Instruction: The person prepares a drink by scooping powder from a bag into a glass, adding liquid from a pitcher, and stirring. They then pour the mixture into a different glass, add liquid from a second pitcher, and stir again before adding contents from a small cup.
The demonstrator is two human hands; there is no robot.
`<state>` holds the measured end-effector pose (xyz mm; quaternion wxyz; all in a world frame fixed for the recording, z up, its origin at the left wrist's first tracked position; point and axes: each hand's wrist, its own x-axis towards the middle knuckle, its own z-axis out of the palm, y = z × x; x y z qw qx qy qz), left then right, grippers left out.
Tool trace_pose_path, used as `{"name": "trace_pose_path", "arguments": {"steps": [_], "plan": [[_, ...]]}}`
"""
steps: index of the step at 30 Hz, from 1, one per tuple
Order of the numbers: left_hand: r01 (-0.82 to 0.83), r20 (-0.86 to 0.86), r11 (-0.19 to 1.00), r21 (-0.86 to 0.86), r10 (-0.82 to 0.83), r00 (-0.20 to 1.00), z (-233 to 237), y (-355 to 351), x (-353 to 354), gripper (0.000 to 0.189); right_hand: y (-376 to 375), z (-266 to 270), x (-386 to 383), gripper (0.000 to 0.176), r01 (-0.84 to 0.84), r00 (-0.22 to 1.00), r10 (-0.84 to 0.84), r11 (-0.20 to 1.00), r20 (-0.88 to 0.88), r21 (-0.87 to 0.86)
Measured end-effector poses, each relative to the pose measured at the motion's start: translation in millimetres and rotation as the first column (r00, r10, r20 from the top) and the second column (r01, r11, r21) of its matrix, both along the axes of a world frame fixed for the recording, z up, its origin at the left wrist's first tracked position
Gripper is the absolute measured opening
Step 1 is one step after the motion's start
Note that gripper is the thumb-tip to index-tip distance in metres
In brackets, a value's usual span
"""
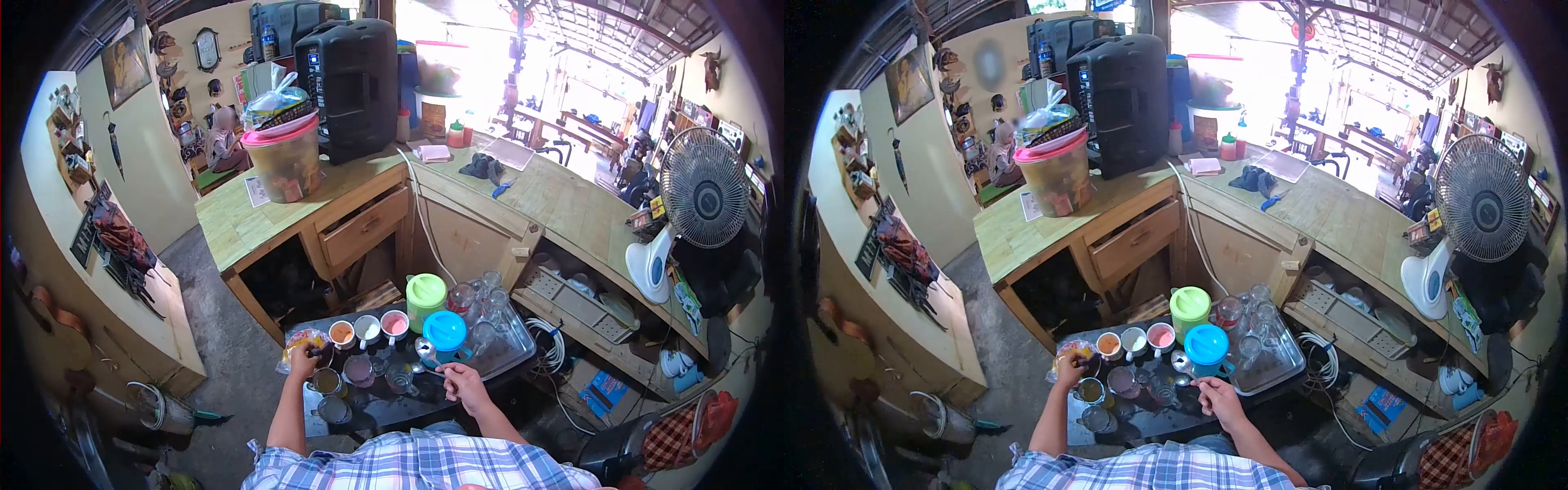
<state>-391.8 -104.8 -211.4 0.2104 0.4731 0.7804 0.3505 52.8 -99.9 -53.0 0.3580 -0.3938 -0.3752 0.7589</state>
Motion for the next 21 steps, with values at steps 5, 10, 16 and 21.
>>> {"name": "trace_pose_path", "arguments": {"steps": [5,10,16,21], "plan": [[0.122,0.032,0.977,-0.173,-0.118,0.992,18.3,-3.2,-5.9,0.046,-2.3,1.3,-2.6,0.019,-0.002,1.000,0.003,1.000,0.003,-0.023],[0.160,0.240,0.877,-0.453,-0.053,0.969,50.0,7.9,-3.2,0.045,-2.6,-2.2,-2.4,0.018,0.004,1.000,-0.003,1.000,0.002,-0.025],[0.137,0.002,0.916,-0.377,-0.147,0.989,57.8,11.3,13.0,0.033,-3.5,-1.4,-2.5,0.018,0.024,1.000,-0.025,0.999,-0.014,-0.049],[-0.037,-0.187,0.875,-0.483,-0.062,0.980,49.6,23.2,19.9,0.036,-3.5,-0.2,0.8,0.019,0.032,0.999,-0.033,0.999,-0.011,-0.043]]}}
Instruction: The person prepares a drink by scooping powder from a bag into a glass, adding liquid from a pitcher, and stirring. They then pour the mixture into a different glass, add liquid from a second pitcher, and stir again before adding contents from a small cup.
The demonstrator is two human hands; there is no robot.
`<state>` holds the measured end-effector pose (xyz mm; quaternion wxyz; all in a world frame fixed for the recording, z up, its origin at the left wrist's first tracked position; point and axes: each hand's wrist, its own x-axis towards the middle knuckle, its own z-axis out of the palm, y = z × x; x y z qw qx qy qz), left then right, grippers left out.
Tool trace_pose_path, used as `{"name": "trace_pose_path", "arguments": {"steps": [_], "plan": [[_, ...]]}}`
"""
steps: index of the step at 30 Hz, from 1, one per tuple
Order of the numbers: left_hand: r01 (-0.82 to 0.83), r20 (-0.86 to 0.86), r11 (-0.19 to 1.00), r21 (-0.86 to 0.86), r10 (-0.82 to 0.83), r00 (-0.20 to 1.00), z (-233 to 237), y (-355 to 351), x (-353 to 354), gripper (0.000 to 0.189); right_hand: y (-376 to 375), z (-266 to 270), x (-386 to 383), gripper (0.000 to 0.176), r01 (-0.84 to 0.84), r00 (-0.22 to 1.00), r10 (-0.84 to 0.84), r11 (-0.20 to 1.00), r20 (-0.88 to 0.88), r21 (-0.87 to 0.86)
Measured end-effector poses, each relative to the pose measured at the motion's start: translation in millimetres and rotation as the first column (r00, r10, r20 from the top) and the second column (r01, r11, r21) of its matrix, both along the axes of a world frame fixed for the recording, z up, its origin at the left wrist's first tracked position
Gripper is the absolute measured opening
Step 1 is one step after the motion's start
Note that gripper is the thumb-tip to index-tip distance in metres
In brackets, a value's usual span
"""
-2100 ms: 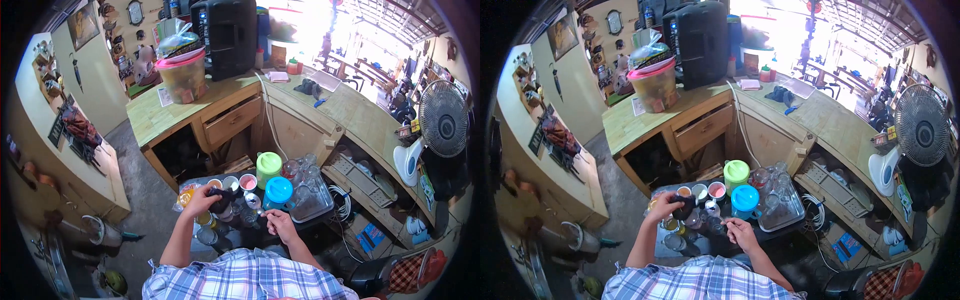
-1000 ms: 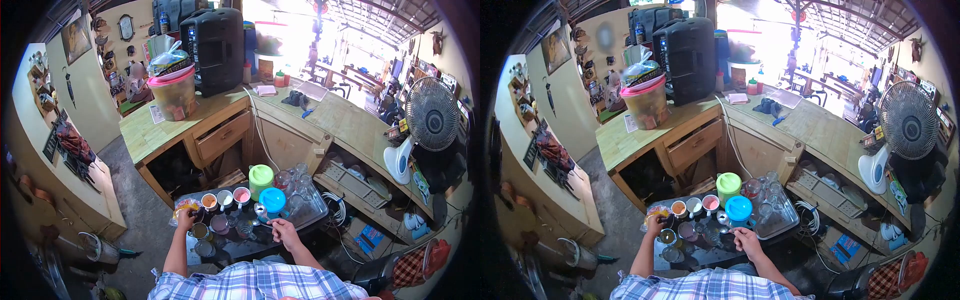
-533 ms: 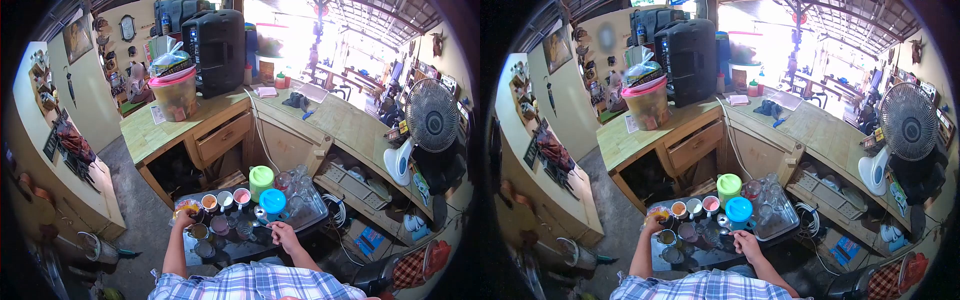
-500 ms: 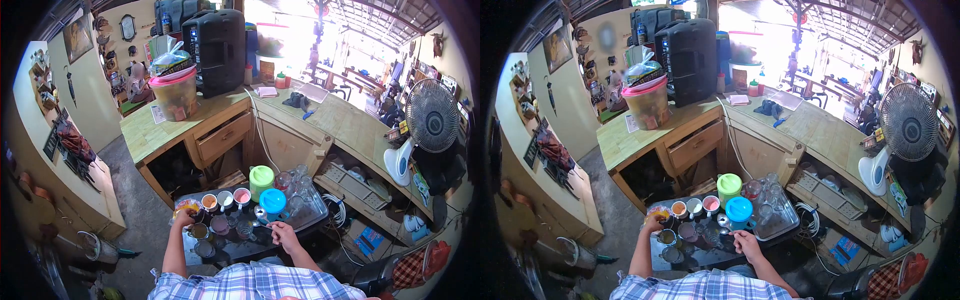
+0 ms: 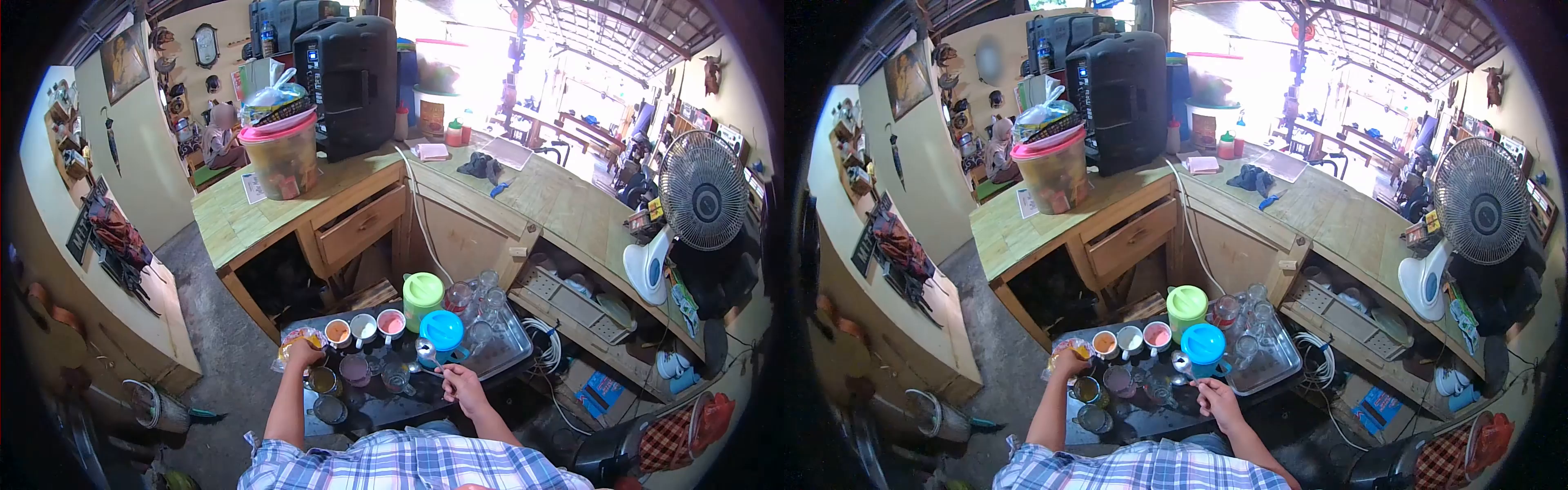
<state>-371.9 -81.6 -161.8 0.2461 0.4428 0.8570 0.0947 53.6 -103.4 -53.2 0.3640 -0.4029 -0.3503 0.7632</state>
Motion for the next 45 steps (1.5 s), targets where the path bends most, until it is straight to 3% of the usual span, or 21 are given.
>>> {"name": "trace_pose_path", "arguments": {"steps": [2,4,5,11,13,15,17,21,23,25,28,29,30,32,33,35,37,41,43,44,45], "plan": [[0.039,-0.019,0.999,0.011,-0.039,0.999,-7.5,2.9,0.4,0.038,0.2,-1.8,2.1,0.018,0.011,1.000,-0.011,1.000,0.004,0.003],[0.067,-0.358,0.987,0.148,-0.009,0.934,8.9,-1.6,16.9,0.029,1.7,-0.7,2.7,0.019,0.021,1.000,-0.021,1.000,0.006,0.009],[0.070,-0.359,0.986,0.153,-0.010,0.933,17.1,-1.7,19.8,0.029,1.6,1.6,3.0,0.018,0.028,0.999,-0.028,1.000,0.016,0.004],[-0.029,-0.295,0.960,0.277,0.113,0.949,-7.0,-4.4,-0.2,0.015,4.5,1.1,1.6,0.019,0.037,0.999,-0.037,0.999,0.034,0.014],[-0.026,-0.182,0.940,0.341,0.093,0.979,5.0,-17.9,-1.7,0.012,3.3,-0.8,0.8,0.019,0.026,0.999,-0.027,1.000,0.048,0.009],[-0.058,-0.197,0.950,0.307,0.123,0.973,9.9,-28.9,1.3,0.009,4.3,-4.6,-1.2,0.019,0.019,0.999,-0.019,1.000,0.026,0.018],[0.014,-0.090,0.971,0.238,0.008,0.996,10.8,-41.1,-0.1,0.012,3.3,-5.5,-3.5,0.019,0.002,0.999,-0.002,1.000,0.035,-0.006],[0.054,0.034,0.988,0.144,-0.060,0.998,0.6,-55.1,-11.0,0.031,4.9,-6.6,-9.1,0.021,-0.025,0.999,0.025,1.000,0.022,0.000],[0.036,0.033,0.982,0.184,-0.043,0.999,25.1,-63.2,5.3,0.036,5.8,-6.3,-11.9,0.022,-0.031,0.999,0.032,0.999,0.026,-0.021],[0.002,-0.055,0.793,0.610,0.040,0.998,55.7,-70.5,35.3,0.033,5.7,-1.1,-14.9,0.023,-0.042,0.999,0.042,0.999,0.031,-0.017],[-0.119,0.236,0.682,0.722,-0.081,0.968,69.5,-80.0,87.2,0.020,7.0,0.9,-17.5,0.025,-0.051,0.998,0.051,0.999,0.023,-0.014],[-0.226,0.533,0.795,0.563,-0.140,0.834,78.8,-85.0,108.2,0.015,7.7,0.5,-17.2,0.026,-0.050,0.999,0.050,0.999,0.012,-0.013],[-0.185,0.678,0.870,0.458,-0.207,0.706,75.1,-90.4,124.8,0.016,8.0,-0.6,-17.0,0.026,-0.050,0.999,0.050,0.999,0.013,-0.014],[0.114,0.823,0.929,0.351,-0.365,0.436,60.7,-95.6,152.0,0.028,8.9,-4.5,-17.8,0.028,0.008,0.999,-0.008,1.000,-0.043,-0.012],[0.180,0.891,0.951,0.250,-0.299,0.341,36.5,-94.0,165.5,0.036,8.9,-6.3,-18.3,0.028,0.006,0.999,-0.006,1.000,-0.042,-0.013],[0.314,0.919,0.943,0.113,-0.220,0.328,-26.3,-88.6,185.3,0.057,11.2,-9.5,-19.1,0.031,0.060,0.998,-0.060,0.998,0.019,0.000],[0.300,0.924,0.952,-0.058,-0.063,0.376,-31.1,-85.6,213.0,0.073,13.4,-18.2,-14.2,0.031,0.058,0.997,-0.061,0.997,0.056,0.046],[0.328,0.900,0.924,-0.195,0.036,0.434,-32.8,-71.5,231.8,0.089,10.4,-25.3,-4.4,0.030,0.108,0.974,-0.136,0.982,0.180,0.156],[0.242,0.959,0.962,-0.125,0.055,0.278,-44.8,-67.8,231.9,0.093,7.9,-24.0,2.4,0.030,0.121,0.970,-0.155,0.975,0.185,0.187],[0.175,0.979,0.981,-0.086,0.051,0.196,-51.1,-67.6,232.8,0.083,5.3,-22.7,4.3,0.030,0.148,0.966,-0.178,0.975,0.187,0.163],[0.187,0.980,0.979,-0.084,0.047,0.193,-52.2,-65.0,233.1,0.083,3.4,-21.8,6.7,0.030,0.174,0.962,-0.199,0.975,0.189,0.140]]}}
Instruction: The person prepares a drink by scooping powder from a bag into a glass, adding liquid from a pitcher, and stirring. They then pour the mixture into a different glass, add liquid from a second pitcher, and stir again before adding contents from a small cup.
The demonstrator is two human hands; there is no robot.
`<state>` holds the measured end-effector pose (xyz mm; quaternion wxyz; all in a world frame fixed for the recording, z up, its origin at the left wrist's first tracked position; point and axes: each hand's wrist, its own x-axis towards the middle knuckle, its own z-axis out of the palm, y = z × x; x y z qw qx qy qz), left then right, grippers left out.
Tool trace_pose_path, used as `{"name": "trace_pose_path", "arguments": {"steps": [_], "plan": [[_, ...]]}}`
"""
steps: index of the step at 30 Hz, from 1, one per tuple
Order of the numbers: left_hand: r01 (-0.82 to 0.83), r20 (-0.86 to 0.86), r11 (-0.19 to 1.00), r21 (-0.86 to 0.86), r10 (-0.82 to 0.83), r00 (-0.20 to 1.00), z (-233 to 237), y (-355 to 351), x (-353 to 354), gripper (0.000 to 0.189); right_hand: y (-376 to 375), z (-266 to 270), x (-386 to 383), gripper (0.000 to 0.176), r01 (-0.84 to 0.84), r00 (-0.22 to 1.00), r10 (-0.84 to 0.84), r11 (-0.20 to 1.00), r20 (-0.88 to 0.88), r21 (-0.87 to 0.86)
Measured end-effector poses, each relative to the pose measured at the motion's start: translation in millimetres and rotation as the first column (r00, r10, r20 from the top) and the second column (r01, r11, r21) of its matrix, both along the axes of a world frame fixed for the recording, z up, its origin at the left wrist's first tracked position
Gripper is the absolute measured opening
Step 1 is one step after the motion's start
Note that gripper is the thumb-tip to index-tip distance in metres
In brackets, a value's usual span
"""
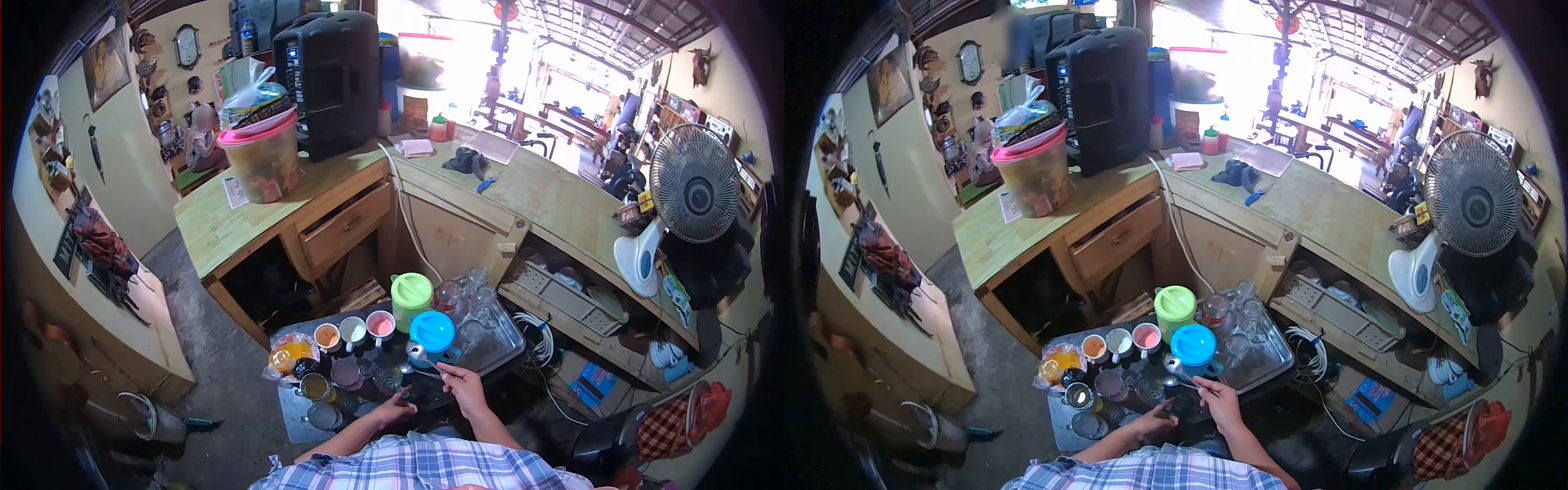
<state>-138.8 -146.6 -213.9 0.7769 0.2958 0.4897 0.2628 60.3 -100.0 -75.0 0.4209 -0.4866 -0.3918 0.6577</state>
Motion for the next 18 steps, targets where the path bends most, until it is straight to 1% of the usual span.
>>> {"name": "trace_pose_path", "arguments": {"steps": [2,3,4,5,6,7,8,9,10,11,12,13,14,15,16,18], "plan": [[-0.019,0.115,1.000,0.013,0.017,0.993,-2.0,3.5,0.9,0.068,-2.9,-8.3,6.7,0.029,0.044,0.999,-0.044,0.999,-0.025,-0.005],[-0.011,0.116,1.000,0.014,0.009,0.993,-0.2,3.7,2.8,0.068,-4.6,-10.9,9.5,0.027,0.074,0.996,-0.075,0.997,-0.054,-0.009],[-0.018,0.021,1.000,-0.006,0.018,1.000,1.9,3.2,4.1,0.060,-6.8,-12.4,12.5,0.027,0.081,0.995,-0.081,0.997,-0.054,-0.007],[-0.028,-0.076,0.999,-0.023,0.026,0.997,4.3,4.1,4.9,0.052,-8.4,-13.1,15.1,0.026,0.122,0.990,-0.122,0.993,-0.068,-0.001],[-0.022,-0.078,1.000,-0.019,0.020,0.997,0.7,4.8,3.8,0.052,-9.3,-11.5,16.6,0.024,0.162,0.983,-0.162,0.987,-0.083,0.004],[-0.056,-0.141,0.995,0.078,0.067,0.988,-2.9,4.1,1.4,0.045,-9.9,-9.4,17.9,0.024,0.167,0.982,-0.166,0.986,-0.086,0.007],[-0.084,-0.197,0.981,0.175,0.119,0.973,-6.8,3.2,-1.0,0.038,-11.1,-6.7,19.1,0.023,0.225,0.969,-0.223,0.974,-0.103,0.005],[-0.082,-0.199,0.981,0.175,0.116,0.973,-0.7,2.2,-2.6,0.038,-12.4,-4.9,19.9,0.021,0.280,0.953,-0.278,0.960,-0.120,0.000],[-0.084,-0.234,0.969,0.231,0.139,0.962,5.7,3.3,-4.9,0.033,-11.6,-4.6,21.2,0.021,0.281,0.953,-0.279,0.960,-0.123,0.001],[-0.084,-0.268,0.954,0.288,0.164,0.949,12.1,5.3,-7.8,0.031,-10.3,-4.6,22.8,0.021,0.314,0.938,-0.314,0.949,-0.148,-0.028],[-0.084,-0.270,0.954,0.289,0.166,0.948,20.7,8.3,-11.8,0.031,-9.7,-4.4,23.6,0.022,0.344,0.921,-0.350,0.937,-0.171,-0.061],[0.020,-0.440,0.963,0.269,0.105,0.892,29.0,12.3,-16.5,0.034,-7.8,-2.6,23.2,0.022,0.361,0.913,-0.367,0.930,-0.180,-0.067],[0.118,-0.594,0.966,0.230,0.043,0.803,37.4,14.3,-19.0,0.040,-6.8,-1.2,23.8,0.022,0.360,0.913,-0.366,0.931,-0.182,-0.067],[0.065,-0.567,0.971,0.231,0.080,0.819,45.4,13.4,-17.5,0.050,-5.7,0.7,24.6,0.022,0.371,0.902,-0.377,0.926,-0.212,-0.068],[0.062,-0.569,0.971,0.232,0.083,0.818,60.9,12.9,-15.5,0.050,-3.9,6.4,24.1,0.023,0.380,0.891,-0.385,0.922,-0.241,-0.069],[0.181,-0.624,0.929,0.322,0.064,0.779,96.7,10.2,-13.6,0.043,0.0,21.2,23.3,0.025,0.376,0.893,-0.382,0.924,-0.238,-0.072]]}}
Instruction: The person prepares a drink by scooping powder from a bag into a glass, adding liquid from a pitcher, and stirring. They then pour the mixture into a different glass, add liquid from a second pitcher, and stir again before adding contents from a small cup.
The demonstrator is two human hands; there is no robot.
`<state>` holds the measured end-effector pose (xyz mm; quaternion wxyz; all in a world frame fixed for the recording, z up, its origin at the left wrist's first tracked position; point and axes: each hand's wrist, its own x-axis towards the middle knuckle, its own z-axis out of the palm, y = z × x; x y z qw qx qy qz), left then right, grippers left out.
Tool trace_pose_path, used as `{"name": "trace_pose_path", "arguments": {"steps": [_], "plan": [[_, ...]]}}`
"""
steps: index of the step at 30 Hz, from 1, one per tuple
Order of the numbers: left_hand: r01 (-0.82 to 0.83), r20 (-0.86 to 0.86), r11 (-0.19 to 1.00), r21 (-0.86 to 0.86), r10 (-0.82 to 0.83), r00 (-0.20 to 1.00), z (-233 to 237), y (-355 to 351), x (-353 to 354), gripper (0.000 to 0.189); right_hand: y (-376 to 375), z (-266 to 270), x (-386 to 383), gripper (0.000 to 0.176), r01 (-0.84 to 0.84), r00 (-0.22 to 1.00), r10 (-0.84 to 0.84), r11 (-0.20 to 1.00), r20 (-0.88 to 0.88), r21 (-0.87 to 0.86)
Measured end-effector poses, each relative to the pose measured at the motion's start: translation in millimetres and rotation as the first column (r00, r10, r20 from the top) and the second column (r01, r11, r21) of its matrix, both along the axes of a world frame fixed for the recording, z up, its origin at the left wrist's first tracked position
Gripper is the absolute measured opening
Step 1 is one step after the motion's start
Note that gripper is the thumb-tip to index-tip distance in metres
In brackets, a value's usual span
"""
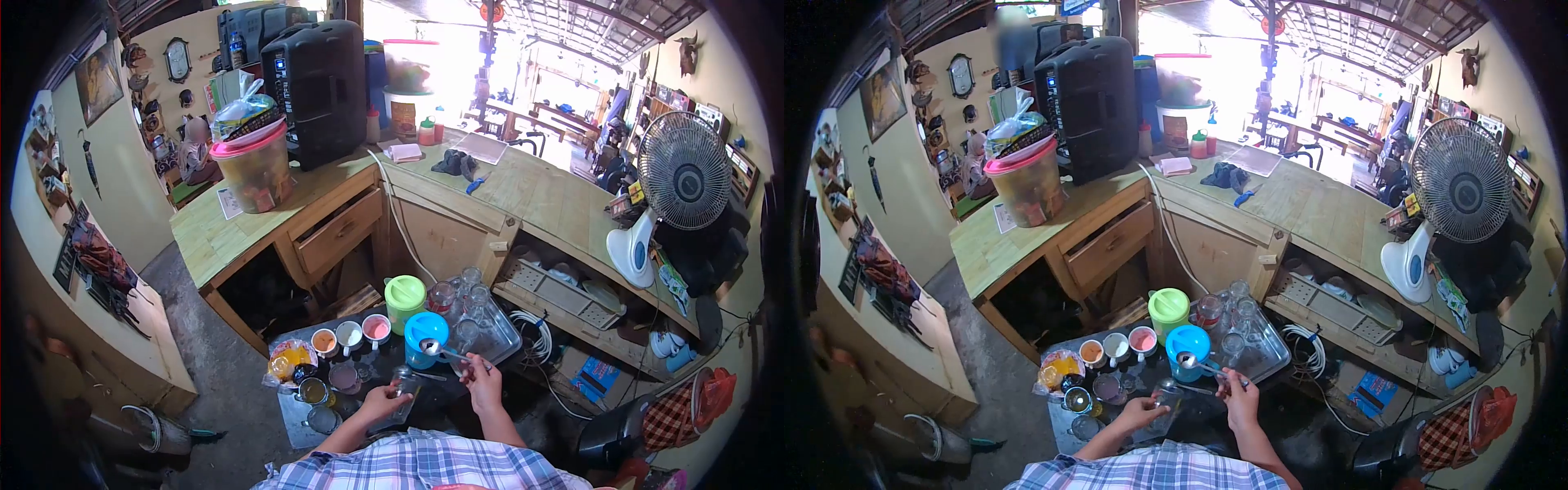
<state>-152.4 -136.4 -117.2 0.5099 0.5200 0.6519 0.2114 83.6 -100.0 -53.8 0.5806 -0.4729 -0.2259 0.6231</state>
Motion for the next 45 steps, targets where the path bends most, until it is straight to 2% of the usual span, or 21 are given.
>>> {"name": "trace_pose_path", "arguments": {"steps": [1,4,6,8,10,12,14,16,18,20,22,28,29,32,34,36,37,40,41,44,45], "plan": [[-0.005,-0.003,1.000,-0.004,0.005,1.000,19.7,-3.3,0.6,0.043,1.1,5.2,0.6,0.025,0.012,0.999,-0.011,1.000,-0.035,0.014],[-0.020,0.140,0.998,0.061,0.012,0.990,69.1,-6.7,-1.6,0.036,11.4,18.5,1.6,0.026,0.025,0.995,-0.021,0.999,-0.097,0.044],[0.068,0.064,0.921,0.383,-0.100,0.993,90.4,-6.8,-6.2,0.032,16.4,32.2,1.6,0.028,0.002,0.995,0.011,0.992,-0.100,0.124],[0.064,0.089,0.909,0.412,-0.109,0.990,116.3,-5.9,-7.5,0.033,19.4,49.8,-0.9,0.028,-0.009,0.993,0.024,0.991,-0.112,0.132],[-0.012,0.154,0.886,0.463,-0.067,0.986,128.0,-4.6,-10.7,0.036,20.8,61.3,-1.9,0.027,-0.017,0.982,0.047,0.986,-0.181,0.164],[-0.015,0.027,0.836,0.549,0.000,1.000,155.9,-5.5,-12.7,0.033,22.0,67.7,-2.6,0.027,-0.030,0.985,0.060,0.984,-0.164,0.174],[-0.117,0.119,0.711,0.693,0.047,0.992,161.9,-2.9,-11.5,0.032,24.5,74.8,-5.0,0.026,-0.055,0.981,0.092,0.976,-0.171,0.210],[-0.117,0.078,0.684,0.720,0.087,0.993,165.9,-1.4,-15.3,0.029,26.6,76.6,-9.2,0.026,-0.074,0.978,0.118,0.967,-0.170,0.243],[-0.060,-0.044,0.621,0.781,0.151,0.988,180.3,-3.2,-17.2,0.022,29.7,78.9,-13.8,0.025,-0.110,0.969,0.165,0.954,-0.183,0.278],[-0.012,-0.104,0.611,0.792,0.154,0.983,185.6,-3.5,-19.0,0.020,33.8,80.8,-18.0,0.025,-0.127,0.968,0.184,0.946,-0.172,0.299],[-0.034,-0.023,0.555,0.831,0.094,0.995,183.6,-3.8,-16.2,0.025,37.3,84.9,-21.8,0.025,-0.145,0.966,0.203,0.937,-0.159,0.318],[0.122,-0.169,0.440,0.890,0.069,0.983,174.5,2.7,-8.2,0.021,39.0,93.9,-35.0,0.025,-0.386,0.922,0.375,0.872,0.097,0.301],[0.122,-0.174,0.433,0.893,0.083,0.981,173.2,3.1,-8.2,0.020,41.2,98.0,-32.8,0.025,-0.336,0.937,0.350,0.889,0.011,0.312],[0.133,-0.188,0.395,0.909,0.103,0.977,173.9,3.2,-8.8,0.019,52.0,101.5,-16.5,0.024,-0.259,0.950,0.301,0.907,-0.081,0.332],[0.145,-0.197,0.372,0.917,0.105,0.975,173.4,3.0,-8.1,0.019,48.7,103.3,-20.4,0.023,-0.308,0.941,0.336,0.897,-0.037,0.318],[0.167,-0.202,0.359,0.918,0.060,0.978,171.8,5.4,-7.8,0.020,46.2,101.8,-24.9,0.024,-0.453,0.889,0.449,0.838,0.087,0.304],[0.171,-0.204,0.357,0.918,0.057,0.977,171.8,5.3,-8.0,0.020,47.9,104.2,-22.0,0.025,-0.398,0.908,0.419,0.862,0.000,0.313],[0.144,-0.183,0.370,0.918,0.074,0.980,171.2,5.2,-8.6,0.020,55.9,107.3,-10.6,0.026,-0.299,0.934,0.350,0.879,-0.077,0.370],[0.164,-0.201,0.373,0.913,0.062,0.978,171.2,5.3,-8.6,0.020,51.7,109.3,-13.0,0.026,-0.349,0.931,0.365,0.878,0.013,0.327],[0.171,-0.200,0.381,0.909,0.036,0.979,171.9,5.1,-7.4,0.020,48.7,109.2,-19.9,0.029,-0.443,0.893,0.447,0.850,0.057,0.283],[0.153,-0.177,0.377,0.914,0.031,0.984,172.5,6.1,-7.1,0.020,52.4,112.4,-14.8,0.028,-0.367,0.926,0.376,0.888,0.023,0.278]]}}
